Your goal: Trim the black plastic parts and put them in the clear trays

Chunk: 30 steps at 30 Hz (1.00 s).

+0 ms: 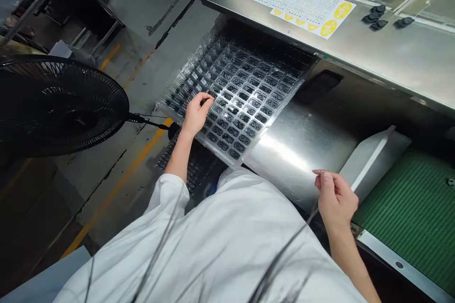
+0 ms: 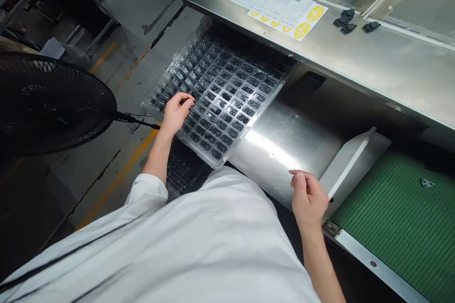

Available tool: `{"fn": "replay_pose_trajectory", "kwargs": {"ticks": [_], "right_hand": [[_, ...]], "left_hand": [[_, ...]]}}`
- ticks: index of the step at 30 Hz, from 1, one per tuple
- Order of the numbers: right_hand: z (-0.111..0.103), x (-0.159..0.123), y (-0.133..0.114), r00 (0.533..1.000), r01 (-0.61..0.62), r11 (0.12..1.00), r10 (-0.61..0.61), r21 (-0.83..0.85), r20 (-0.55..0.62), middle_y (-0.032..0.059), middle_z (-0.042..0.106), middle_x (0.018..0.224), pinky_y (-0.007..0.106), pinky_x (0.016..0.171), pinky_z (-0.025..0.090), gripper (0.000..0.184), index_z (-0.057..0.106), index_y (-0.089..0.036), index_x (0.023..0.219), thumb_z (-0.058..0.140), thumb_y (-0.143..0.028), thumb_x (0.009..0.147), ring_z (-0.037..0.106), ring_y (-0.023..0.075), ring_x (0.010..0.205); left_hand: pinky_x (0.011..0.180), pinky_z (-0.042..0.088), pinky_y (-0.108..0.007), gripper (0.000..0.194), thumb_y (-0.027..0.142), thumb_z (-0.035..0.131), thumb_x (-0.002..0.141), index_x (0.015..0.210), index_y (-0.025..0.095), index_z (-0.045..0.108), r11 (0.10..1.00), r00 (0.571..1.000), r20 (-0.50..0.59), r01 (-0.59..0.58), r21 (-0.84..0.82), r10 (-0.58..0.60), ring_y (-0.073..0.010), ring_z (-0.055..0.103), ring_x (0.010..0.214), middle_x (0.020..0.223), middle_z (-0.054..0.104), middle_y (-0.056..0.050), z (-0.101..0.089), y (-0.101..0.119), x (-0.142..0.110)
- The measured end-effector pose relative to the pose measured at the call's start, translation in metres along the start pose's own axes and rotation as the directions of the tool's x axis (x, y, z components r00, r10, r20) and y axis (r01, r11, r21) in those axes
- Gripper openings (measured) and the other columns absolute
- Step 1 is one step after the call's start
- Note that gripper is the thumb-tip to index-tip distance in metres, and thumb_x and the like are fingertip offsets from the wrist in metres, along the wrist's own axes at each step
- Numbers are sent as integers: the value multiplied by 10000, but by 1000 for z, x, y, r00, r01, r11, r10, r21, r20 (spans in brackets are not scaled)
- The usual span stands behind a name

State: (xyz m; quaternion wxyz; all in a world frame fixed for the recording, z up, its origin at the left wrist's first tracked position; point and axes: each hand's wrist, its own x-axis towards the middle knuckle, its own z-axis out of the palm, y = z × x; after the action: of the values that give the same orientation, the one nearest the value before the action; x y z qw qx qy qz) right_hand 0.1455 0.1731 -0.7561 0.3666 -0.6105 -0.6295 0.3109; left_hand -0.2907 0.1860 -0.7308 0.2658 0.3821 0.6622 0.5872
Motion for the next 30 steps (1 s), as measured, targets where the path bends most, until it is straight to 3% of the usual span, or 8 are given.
{"fn": "replay_pose_trajectory", "kwargs": {"ticks": [4,8,15,19,30], "right_hand": [[10,3,-5,987,151,980,-141,-128,82,30,676,754,330,657,432,467,760,-214,927,541,-616,1018,585,183,666],[21,0,-11,957,268,949,-243,-167,159,41,717,796,333,652,441,403,741,-234,900,545,-560,1034,609,189,671],[37,-17,-15,942,305,936,-271,-173,197,20,701,759,331,620,419,335,717,-253,890,552,-495,1051,581,172,619],[42,-20,-17,939,309,937,-274,-162,209,20,703,751,335,605,424,338,715,-254,886,549,-501,1046,577,171,601],[40,-16,-14,937,304,943,-271,-137,219,43,752,828,331,626,461,384,736,-246,886,545,-539,1043,635,182,641]], "left_hand": [[813,481,-264,74,227,630,953,940,193,695,950,983,160,-134,282,91,-175,623,914,968,690,-48,-2,5,3],[968,477,-348,130,225,565,985,1001,200,692,874,941,332,-215,435,66,-227,632,1042,1098,701,-79,0,5,10],[842,485,-361,118,245,592,986,1045,209,687,781,874,486,-312,541,13,-236,628,907,1134,642,-102,7,-6,19],[799,467,-346,101,230,595,982,1036,207,677,749,868,492,-372,548,71,-209,602,855,1150,611,-97,8,-9,17],[806,483,-348,171,188,616,945,1099,228,677,771,898,427,-343,537,102,-153,562,747,1203,608,-78,0,-9,11]]}}
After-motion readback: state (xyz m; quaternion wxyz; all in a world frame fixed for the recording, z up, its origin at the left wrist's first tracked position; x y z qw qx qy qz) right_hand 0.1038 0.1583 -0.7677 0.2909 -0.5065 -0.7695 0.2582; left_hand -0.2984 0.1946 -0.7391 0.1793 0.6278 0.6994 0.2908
